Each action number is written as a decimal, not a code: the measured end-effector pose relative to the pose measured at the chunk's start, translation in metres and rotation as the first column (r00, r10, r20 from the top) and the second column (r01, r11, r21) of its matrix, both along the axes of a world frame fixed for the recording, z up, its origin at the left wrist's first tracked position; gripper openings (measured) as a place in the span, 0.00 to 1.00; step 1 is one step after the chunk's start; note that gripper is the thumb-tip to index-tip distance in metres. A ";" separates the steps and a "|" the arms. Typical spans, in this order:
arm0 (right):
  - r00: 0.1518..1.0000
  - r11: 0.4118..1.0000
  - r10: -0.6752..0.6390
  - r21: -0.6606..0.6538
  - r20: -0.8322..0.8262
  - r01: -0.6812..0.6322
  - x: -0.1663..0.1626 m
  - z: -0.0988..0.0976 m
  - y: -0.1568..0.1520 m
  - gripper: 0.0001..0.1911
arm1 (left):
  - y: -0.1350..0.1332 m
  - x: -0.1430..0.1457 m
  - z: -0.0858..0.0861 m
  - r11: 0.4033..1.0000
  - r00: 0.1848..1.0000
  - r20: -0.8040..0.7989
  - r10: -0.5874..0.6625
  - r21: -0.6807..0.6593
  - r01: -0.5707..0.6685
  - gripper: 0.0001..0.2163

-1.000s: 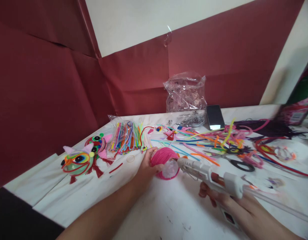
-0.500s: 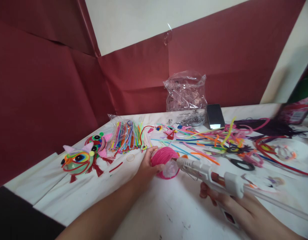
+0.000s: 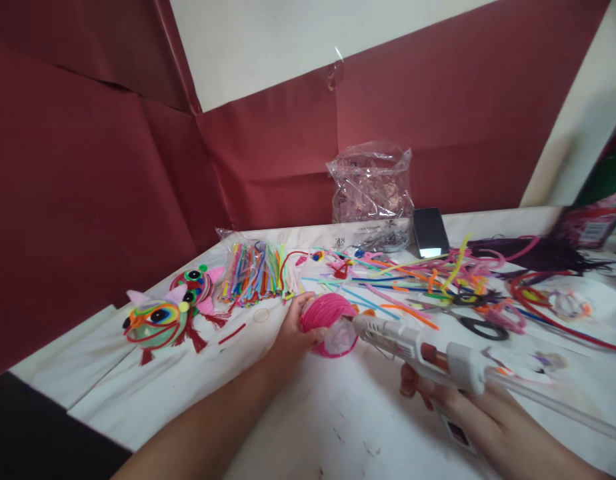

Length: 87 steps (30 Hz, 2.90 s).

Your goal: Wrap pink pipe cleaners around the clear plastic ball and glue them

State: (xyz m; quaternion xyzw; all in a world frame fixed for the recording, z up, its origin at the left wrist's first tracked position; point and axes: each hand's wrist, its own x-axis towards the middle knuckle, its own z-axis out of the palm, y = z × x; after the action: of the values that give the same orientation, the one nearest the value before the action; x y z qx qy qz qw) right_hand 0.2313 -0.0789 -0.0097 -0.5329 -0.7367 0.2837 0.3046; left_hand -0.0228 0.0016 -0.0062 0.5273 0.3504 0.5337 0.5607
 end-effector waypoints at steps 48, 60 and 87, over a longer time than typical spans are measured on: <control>0.998 0.998 -0.033 0.046 -0.056 0.035 -0.004 0.008 0.000 0.21 | 0.000 -0.003 0.002 0.999 0.999 0.022 0.035 0.008 -0.035 0.32; 0.999 0.998 -0.039 0.040 -0.027 0.040 -0.005 0.009 -0.006 0.24 | -0.006 0.002 0.008 0.999 0.999 0.009 0.035 -0.002 -0.035 0.32; 0.999 0.999 -0.038 0.020 -0.006 0.038 -0.009 0.010 -0.007 0.26 | -0.007 0.003 0.005 1.000 1.000 0.006 0.014 0.015 -0.014 0.32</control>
State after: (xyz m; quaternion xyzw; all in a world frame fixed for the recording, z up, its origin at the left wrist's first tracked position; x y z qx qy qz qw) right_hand 0.2226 -0.0864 -0.0001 -0.5429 -0.7283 0.2718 0.3177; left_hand -0.0194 -0.0053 -0.0016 0.5276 0.3483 0.5417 0.5540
